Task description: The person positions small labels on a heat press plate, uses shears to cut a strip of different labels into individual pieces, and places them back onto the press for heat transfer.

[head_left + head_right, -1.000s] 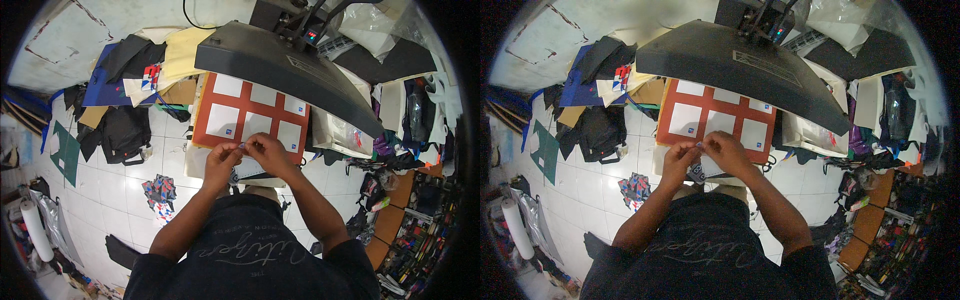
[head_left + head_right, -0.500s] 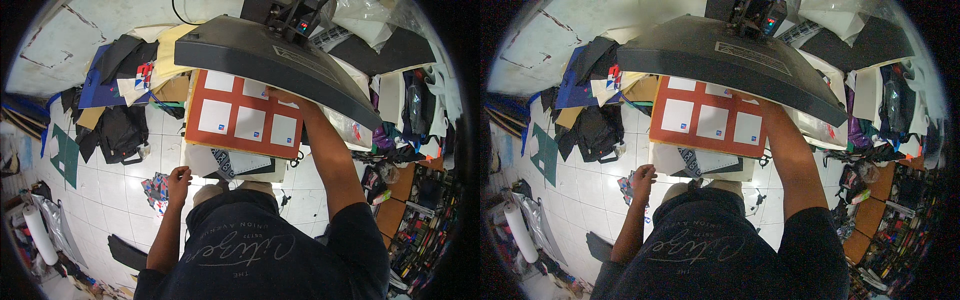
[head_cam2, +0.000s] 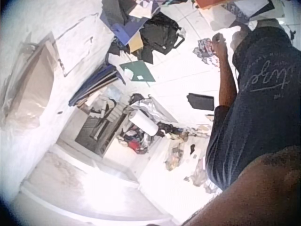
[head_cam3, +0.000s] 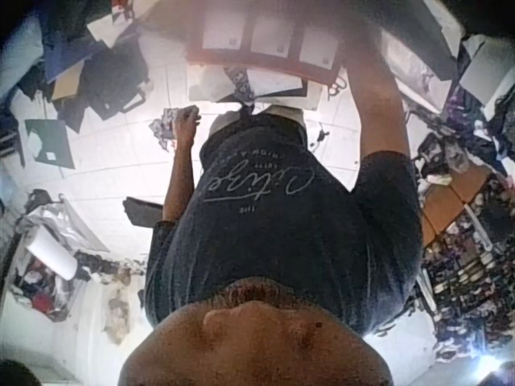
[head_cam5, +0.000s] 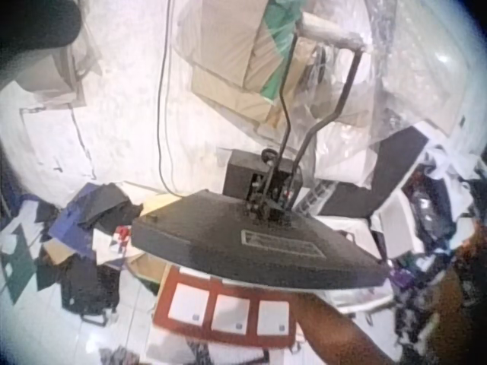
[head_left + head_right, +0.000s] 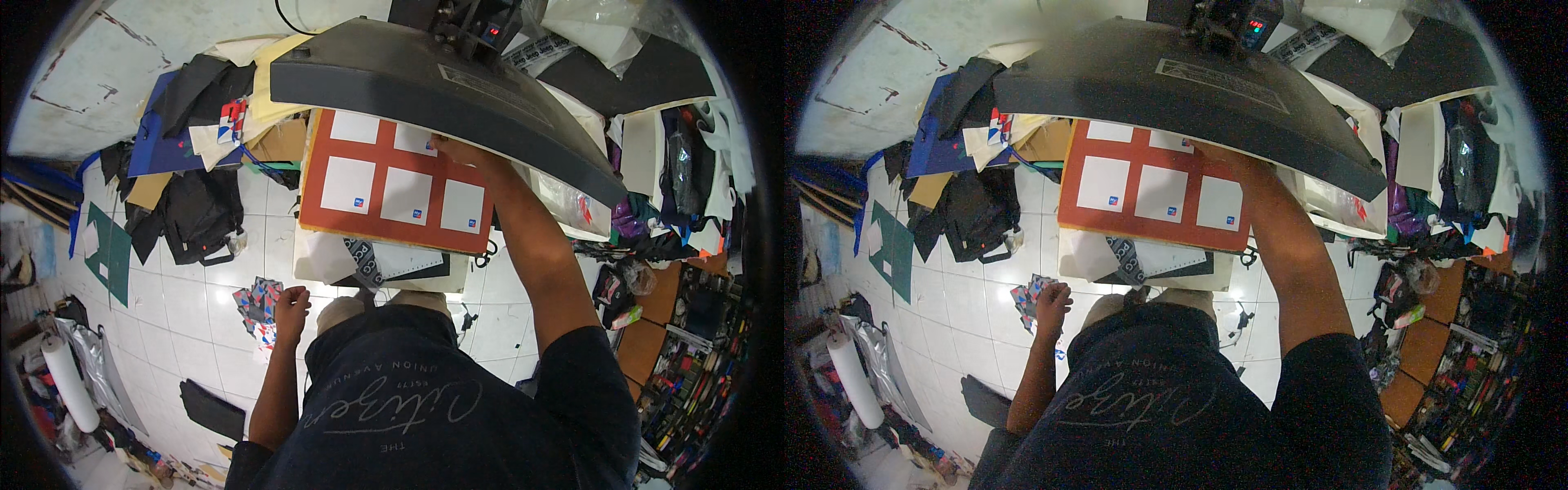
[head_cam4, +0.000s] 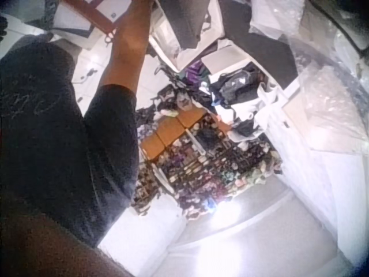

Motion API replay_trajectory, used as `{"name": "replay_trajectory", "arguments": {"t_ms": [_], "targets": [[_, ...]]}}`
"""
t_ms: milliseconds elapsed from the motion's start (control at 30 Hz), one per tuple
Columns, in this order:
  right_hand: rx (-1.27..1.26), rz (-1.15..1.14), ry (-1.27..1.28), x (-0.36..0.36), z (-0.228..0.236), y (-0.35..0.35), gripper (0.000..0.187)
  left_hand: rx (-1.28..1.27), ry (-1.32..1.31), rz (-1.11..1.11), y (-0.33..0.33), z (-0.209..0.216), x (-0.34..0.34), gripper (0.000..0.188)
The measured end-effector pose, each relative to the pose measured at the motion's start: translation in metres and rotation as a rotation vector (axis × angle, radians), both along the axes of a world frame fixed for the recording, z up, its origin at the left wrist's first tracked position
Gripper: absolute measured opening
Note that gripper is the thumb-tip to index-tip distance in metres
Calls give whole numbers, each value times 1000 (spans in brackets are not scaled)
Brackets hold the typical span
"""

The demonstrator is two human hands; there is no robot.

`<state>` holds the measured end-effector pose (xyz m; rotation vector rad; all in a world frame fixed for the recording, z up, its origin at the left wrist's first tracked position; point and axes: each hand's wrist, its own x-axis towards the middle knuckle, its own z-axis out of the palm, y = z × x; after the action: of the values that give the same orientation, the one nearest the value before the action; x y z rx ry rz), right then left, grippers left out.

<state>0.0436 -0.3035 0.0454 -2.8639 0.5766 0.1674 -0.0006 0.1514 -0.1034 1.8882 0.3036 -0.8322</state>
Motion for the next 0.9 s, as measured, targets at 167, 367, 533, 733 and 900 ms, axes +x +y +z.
{"name": "replay_trajectory", "arguments": {"t_ms": [167,367,533,733,900], "targets": [[13,15,53,3,0,-3,32,15,11,-31,4,-3,0,27],[20,-5,-106,-6,-49,-27,23,20,13,-44,11,-9,-2,27],[34,41,-181,-4,-55,-28,19,24,26,-60,21,-21,-3,27],[61,38,-194,-4,-67,-31,17,54,16,-79,26,-25,-5,26],[14,74,-269,-6,-68,-30,16,58,34,-86,30,-29,-8,27]]}}
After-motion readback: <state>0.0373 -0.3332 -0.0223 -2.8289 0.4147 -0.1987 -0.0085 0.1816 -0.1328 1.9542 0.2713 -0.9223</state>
